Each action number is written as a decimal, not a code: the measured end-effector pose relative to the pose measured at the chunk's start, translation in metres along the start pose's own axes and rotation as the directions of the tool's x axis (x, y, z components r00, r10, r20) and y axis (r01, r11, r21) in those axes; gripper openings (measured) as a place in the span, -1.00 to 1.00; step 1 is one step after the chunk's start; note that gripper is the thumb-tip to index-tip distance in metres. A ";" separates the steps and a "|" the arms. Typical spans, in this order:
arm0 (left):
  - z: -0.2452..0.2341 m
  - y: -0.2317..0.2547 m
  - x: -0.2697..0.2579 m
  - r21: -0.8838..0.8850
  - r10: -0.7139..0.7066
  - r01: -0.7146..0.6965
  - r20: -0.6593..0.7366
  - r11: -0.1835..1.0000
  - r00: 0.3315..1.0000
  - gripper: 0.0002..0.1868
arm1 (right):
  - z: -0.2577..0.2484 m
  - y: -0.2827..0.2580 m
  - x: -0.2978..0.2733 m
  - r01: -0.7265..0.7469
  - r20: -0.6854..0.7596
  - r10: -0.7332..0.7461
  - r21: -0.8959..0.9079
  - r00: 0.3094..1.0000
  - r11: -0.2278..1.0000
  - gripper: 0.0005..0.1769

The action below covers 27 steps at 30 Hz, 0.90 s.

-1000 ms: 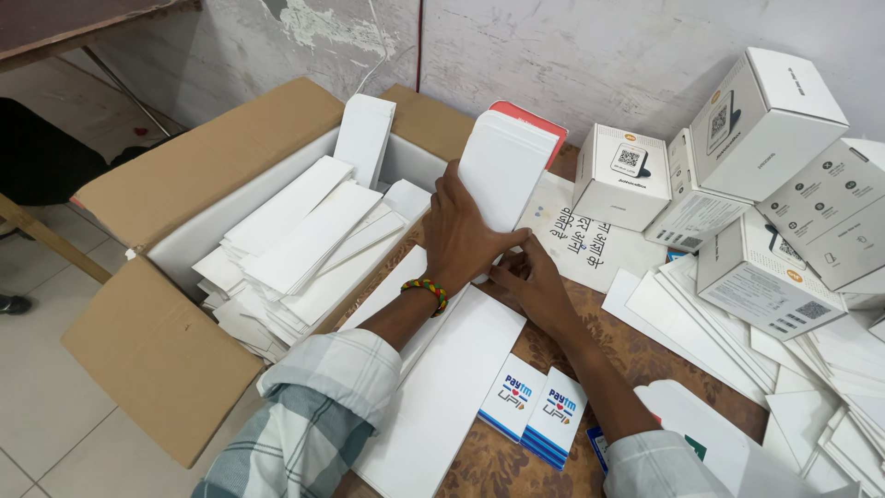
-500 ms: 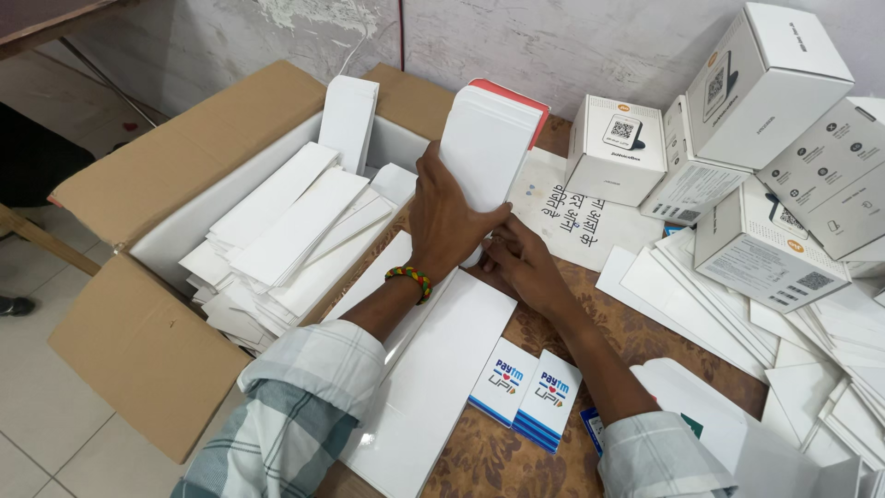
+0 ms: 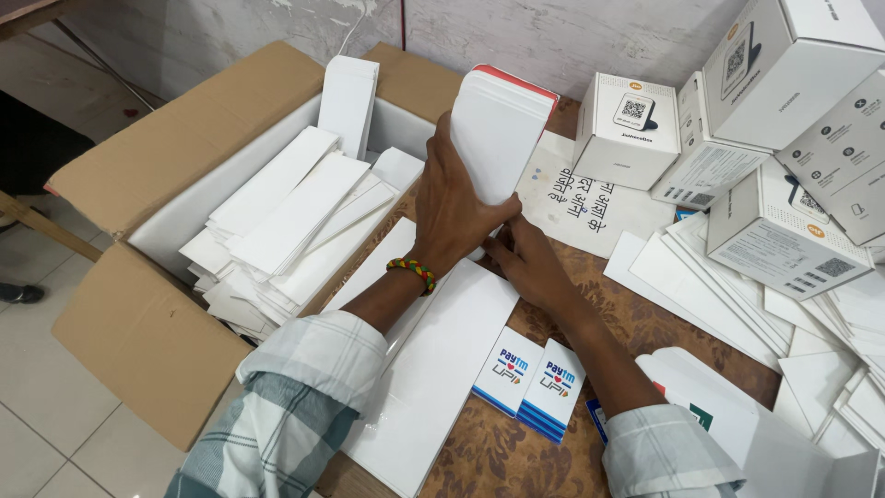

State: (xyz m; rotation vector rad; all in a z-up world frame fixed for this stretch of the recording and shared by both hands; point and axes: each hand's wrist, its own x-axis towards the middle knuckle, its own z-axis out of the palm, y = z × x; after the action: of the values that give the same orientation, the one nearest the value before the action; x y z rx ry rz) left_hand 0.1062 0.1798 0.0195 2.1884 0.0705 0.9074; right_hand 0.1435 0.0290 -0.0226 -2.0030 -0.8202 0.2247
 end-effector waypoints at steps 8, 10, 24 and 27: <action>-0.007 0.003 0.008 0.201 0.390 -0.359 -0.143 0.912 0.910 0.32 | -0.001 -0.003 -0.001 -0.007 0.000 0.007 -0.034 1.000 0.999 -0.68; -0.011 0.005 0.012 0.258 0.455 -0.416 -0.117 0.872 0.883 0.29 | -0.002 -0.009 -0.002 -0.010 0.012 0.010 -0.040 1.000 0.999 -0.68; -0.023 0.020 0.017 0.337 0.423 -0.396 -0.007 0.854 0.906 0.26 | -0.001 -0.002 -0.002 0.038 0.052 -0.040 0.027 0.998 0.999 -0.59; -0.021 0.021 0.017 0.325 0.405 -0.380 -0.010 0.866 0.914 0.25 | 0.000 -0.001 -0.003 0.088 0.050 -0.091 0.065 0.995 0.994 -0.58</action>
State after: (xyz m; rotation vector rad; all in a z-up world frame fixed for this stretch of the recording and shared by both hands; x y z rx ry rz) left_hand 0.1010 0.1832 0.0532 2.5179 -0.2176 1.2837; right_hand 0.1411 0.0274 -0.0218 -1.9040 -0.9232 0.2500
